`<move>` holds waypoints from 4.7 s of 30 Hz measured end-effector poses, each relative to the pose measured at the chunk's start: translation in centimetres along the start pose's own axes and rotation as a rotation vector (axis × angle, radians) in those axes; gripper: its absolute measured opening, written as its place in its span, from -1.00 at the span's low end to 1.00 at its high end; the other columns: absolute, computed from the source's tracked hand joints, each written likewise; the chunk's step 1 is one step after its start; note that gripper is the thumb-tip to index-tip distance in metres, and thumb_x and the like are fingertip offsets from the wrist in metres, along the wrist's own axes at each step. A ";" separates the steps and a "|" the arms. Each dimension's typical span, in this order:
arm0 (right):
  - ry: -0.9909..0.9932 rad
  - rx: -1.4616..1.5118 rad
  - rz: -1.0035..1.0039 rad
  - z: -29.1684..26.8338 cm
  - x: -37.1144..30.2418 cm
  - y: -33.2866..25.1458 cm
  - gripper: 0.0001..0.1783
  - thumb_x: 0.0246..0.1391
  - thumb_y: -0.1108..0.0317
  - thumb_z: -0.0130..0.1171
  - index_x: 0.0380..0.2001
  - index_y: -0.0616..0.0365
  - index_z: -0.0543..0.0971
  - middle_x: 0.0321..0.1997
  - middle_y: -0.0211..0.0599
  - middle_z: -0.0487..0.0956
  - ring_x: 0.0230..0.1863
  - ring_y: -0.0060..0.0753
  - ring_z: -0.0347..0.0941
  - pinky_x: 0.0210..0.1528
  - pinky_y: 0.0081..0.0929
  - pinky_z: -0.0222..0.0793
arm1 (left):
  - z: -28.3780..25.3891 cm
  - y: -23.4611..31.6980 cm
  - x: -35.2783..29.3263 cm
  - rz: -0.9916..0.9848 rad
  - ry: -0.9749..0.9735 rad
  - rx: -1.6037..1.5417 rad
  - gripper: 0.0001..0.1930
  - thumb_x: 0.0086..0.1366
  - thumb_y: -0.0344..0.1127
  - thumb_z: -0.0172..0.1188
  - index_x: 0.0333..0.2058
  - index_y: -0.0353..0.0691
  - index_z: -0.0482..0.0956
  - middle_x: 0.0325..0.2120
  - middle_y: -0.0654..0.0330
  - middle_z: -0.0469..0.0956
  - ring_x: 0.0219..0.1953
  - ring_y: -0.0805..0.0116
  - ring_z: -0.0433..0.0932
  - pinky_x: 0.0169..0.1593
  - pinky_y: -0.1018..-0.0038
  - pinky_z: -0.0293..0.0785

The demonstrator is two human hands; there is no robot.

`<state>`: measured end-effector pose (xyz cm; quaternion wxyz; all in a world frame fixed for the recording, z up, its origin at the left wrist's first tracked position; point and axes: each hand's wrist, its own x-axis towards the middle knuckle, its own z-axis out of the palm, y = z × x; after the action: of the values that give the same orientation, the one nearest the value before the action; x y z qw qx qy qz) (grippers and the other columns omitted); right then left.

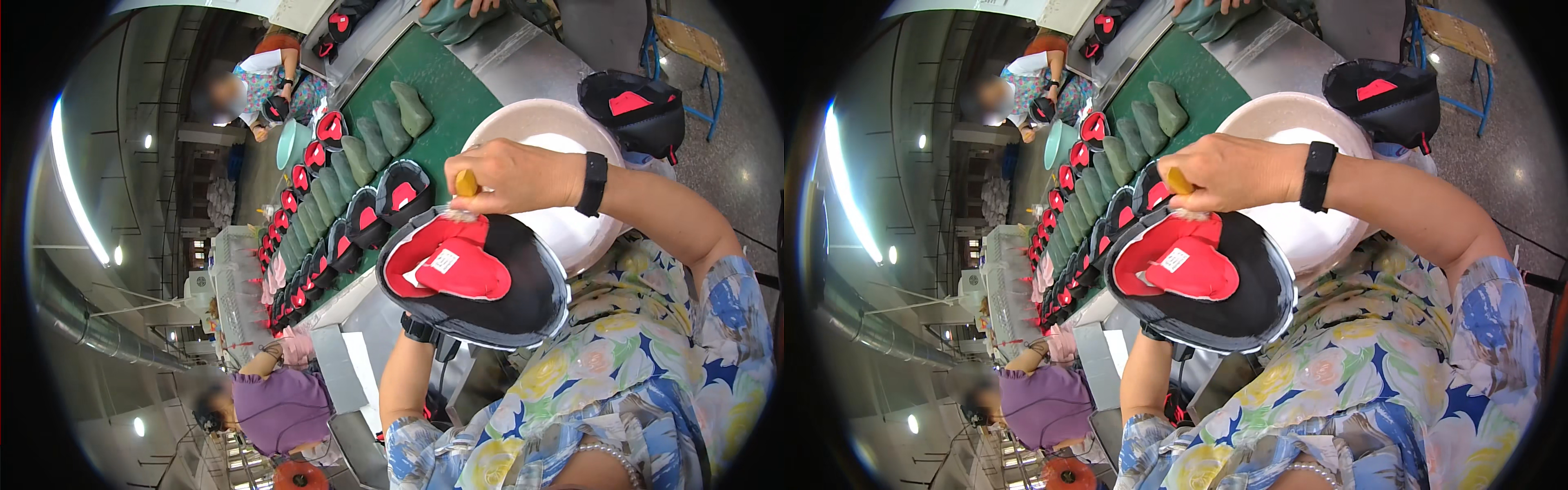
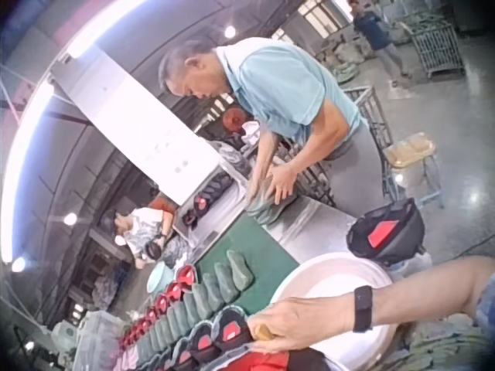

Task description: The recorder is using a brush to apply a white adhesive to the inner edges of shoe uppers in a factory setting.

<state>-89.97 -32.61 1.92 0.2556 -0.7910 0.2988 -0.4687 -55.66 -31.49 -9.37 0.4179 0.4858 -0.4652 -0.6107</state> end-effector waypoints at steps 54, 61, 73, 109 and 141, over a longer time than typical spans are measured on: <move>0.390 -0.081 0.670 -1.0 -15.7 3.5 -0.90 0.08 0.50 0.29 -0.34 0.22 0.56 -0.42 -0.28 0.64 -0.37 -0.42 0.61 -0.28 -0.52 0.46 | 5.3 -8.9 19.5 -0.317 0.239 -0.284 -0.67 0.17 -0.63 -0.01 -0.06 -0.27 0.39 -0.20 0.06 0.46 -0.24 0.21 0.56 -0.08 0.24 0.63; 0.415 0.040 0.684 -0.6 -17.3 5.5 -0.94 0.23 0.48 0.21 -0.26 0.23 0.57 -0.26 -0.34 0.60 -0.22 -0.55 0.51 -0.10 -0.59 0.39 | -5.7 -2.0 16.2 0.050 -0.194 1.017 -0.46 0.33 -0.42 0.10 0.28 -0.30 0.31 -0.06 0.03 0.57 0.06 0.25 0.53 0.08 0.31 0.52; 0.179 0.147 0.572 -1.1 -19.0 8.9 -0.83 0.36 0.45 0.07 -0.09 0.34 0.53 -0.04 -0.22 0.59 -0.02 -0.47 0.52 0.10 -0.54 0.40 | -11.3 9.3 -40.9 -0.968 0.792 0.722 0.09 0.08 -0.21 0.50 0.46 -0.11 -0.07 0.23 -0.13 0.36 0.23 0.06 0.41 0.24 0.21 0.39; 0.307 -0.237 0.570 -1.6 -15.3 3.6 -0.87 0.23 0.38 0.24 -0.29 0.23 0.57 -0.34 -0.30 0.63 -0.29 -0.50 0.56 -0.20 -0.57 0.40 | -7.9 3.3 -1.1 -0.042 0.246 1.599 -0.50 0.21 0.04 0.18 -0.44 -0.42 0.65 -0.40 -0.22 0.64 -0.30 -0.18 0.64 -0.17 0.07 0.57; -0.611 -0.370 0.450 -0.5 -6.2 4.7 -0.81 0.00 0.36 0.30 -0.34 0.18 0.52 -0.37 -0.07 0.58 -0.22 0.07 0.53 -0.13 -0.06 0.40 | -8.9 9.9 -1.3 0.197 0.154 0.463 -0.35 0.23 -0.35 0.35 0.29 -0.17 0.35 0.03 0.17 0.53 0.11 0.28 0.49 0.19 0.34 0.40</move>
<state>-93.89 -31.50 -4.75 0.2822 -0.8412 0.4537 -0.0838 -46.15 -33.88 -0.27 0.3871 0.5660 -0.6044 -0.4056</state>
